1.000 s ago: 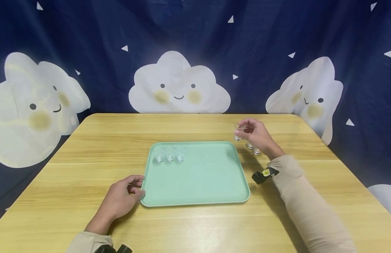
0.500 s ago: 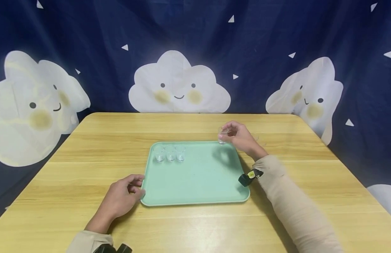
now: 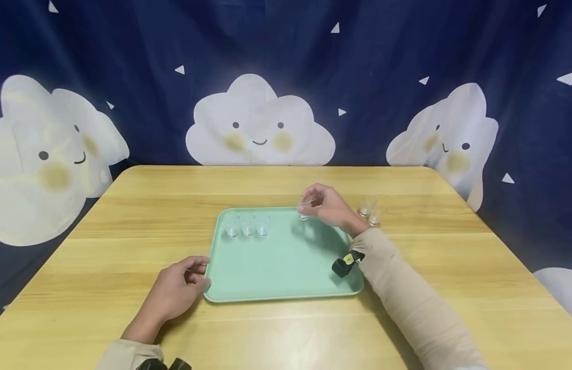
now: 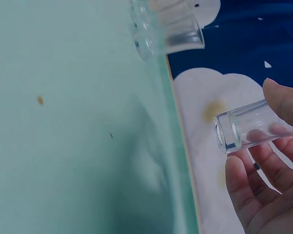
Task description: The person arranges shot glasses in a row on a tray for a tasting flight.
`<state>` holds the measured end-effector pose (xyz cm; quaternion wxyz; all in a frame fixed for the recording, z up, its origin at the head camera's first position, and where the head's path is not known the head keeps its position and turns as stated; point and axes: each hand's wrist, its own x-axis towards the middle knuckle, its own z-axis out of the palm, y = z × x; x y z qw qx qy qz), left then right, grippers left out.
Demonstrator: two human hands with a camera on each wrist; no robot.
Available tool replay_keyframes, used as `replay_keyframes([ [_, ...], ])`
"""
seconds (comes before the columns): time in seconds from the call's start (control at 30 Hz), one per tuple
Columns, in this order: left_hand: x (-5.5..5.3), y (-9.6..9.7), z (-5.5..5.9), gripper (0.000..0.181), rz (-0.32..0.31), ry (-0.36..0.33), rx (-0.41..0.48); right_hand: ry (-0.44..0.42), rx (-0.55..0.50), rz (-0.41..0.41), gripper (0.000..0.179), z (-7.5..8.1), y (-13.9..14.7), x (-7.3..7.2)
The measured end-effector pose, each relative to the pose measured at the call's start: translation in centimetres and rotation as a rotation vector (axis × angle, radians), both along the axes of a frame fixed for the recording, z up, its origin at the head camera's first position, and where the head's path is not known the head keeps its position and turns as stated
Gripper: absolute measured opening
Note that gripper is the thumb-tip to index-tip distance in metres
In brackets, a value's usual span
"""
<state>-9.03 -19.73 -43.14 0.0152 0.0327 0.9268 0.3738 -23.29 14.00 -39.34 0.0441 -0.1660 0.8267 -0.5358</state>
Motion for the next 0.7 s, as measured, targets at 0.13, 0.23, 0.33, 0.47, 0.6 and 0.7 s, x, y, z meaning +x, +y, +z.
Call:
replay_keyframes([
  [0.13,0.0,0.0,0.2,0.038,0.001,0.003,-0.006,0.019,0.015,0.019,0.033,-0.3,-1.1,-0.1],
  [0.23,0.1,0.0,0.2,0.038,-0.003,0.003,-0.003,0.028,0.037,0.026,0.032,-0.6,-1.7,0.0],
  [0.33,0.1,0.0,0.2,0.038,-0.007,0.003,0.0,0.032,0.066,0.04,0.032,-0.8,-2.3,0.0],
  [0.47,0.1,0.0,0.3,0.038,-0.004,0.002,-0.002,0.03,0.098,0.056,0.034,-1.1,-2.8,0.1],
  [0.6,0.1,0.0,0.2,0.038,0.002,0.002,-0.003,0.02,0.113,0.071,0.034,-1.4,-3.3,0.1],
  [0.7,0.2,0.0,0.2,0.038,0.001,0.005,-0.002,0.003,0.112,0.085,0.033,-1.6,-3.6,0.1],
])
